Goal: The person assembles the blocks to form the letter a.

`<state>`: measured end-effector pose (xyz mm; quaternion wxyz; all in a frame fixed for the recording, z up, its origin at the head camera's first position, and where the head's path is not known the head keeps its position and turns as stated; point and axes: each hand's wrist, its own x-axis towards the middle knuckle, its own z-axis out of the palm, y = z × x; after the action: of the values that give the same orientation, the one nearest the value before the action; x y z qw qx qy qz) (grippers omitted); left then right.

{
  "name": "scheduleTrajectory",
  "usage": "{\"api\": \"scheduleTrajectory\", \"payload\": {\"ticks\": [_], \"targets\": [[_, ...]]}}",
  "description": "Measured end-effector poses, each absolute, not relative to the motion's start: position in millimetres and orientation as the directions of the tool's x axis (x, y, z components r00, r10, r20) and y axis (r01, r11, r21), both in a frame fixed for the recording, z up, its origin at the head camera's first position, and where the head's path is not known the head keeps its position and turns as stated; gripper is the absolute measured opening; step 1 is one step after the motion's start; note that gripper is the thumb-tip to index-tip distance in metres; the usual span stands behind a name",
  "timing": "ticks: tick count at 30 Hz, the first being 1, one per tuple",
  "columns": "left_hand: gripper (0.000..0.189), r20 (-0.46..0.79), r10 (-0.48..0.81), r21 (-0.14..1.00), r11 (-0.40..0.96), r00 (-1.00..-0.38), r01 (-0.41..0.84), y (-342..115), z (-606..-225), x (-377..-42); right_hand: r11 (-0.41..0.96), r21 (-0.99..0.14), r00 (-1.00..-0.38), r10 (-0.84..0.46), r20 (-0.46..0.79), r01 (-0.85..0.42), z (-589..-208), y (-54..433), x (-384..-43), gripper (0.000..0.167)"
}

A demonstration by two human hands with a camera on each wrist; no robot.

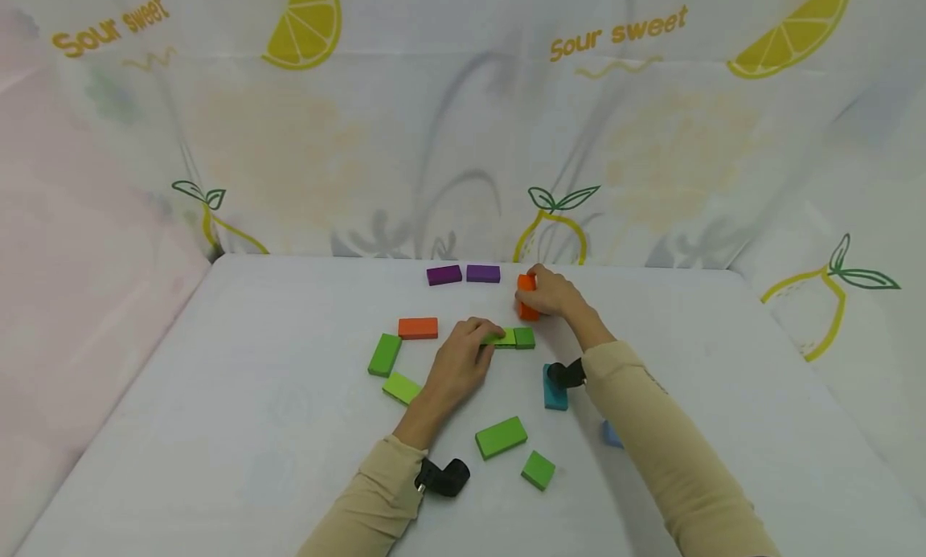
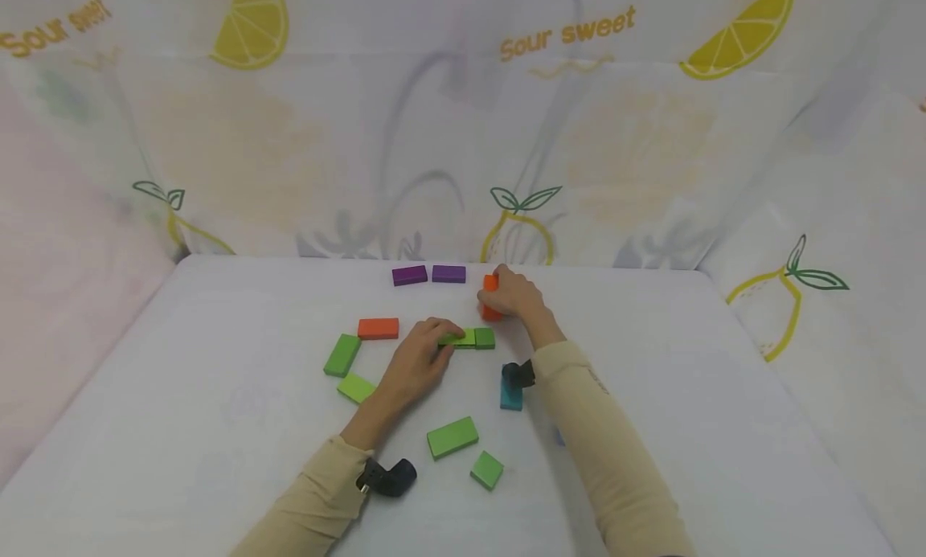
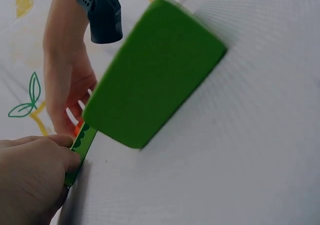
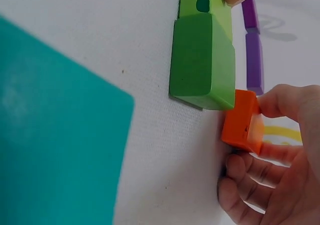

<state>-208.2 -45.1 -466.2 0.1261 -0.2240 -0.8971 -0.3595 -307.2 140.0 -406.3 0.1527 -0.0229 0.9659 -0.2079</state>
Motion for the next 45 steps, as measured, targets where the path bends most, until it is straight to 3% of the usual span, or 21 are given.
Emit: {"api": "scheduleTrajectory", "payload": {"ticks": [13,45], "targets": [[0.021,0.376,0.315,0.587,0.647,-0.872,0.487,-46,-463,-210,0.89,-0.454,-0.958,-0.102,-0.269,0.033,-408,141,-309,0.063],[0.022,0.378,0.314,0.601,0.632,-0.871,0.489,-45,-467,-210,0.922,-0.386,-0.955,-0.145,-0.259,-0.035,-407,129,-297,0.061]]}}
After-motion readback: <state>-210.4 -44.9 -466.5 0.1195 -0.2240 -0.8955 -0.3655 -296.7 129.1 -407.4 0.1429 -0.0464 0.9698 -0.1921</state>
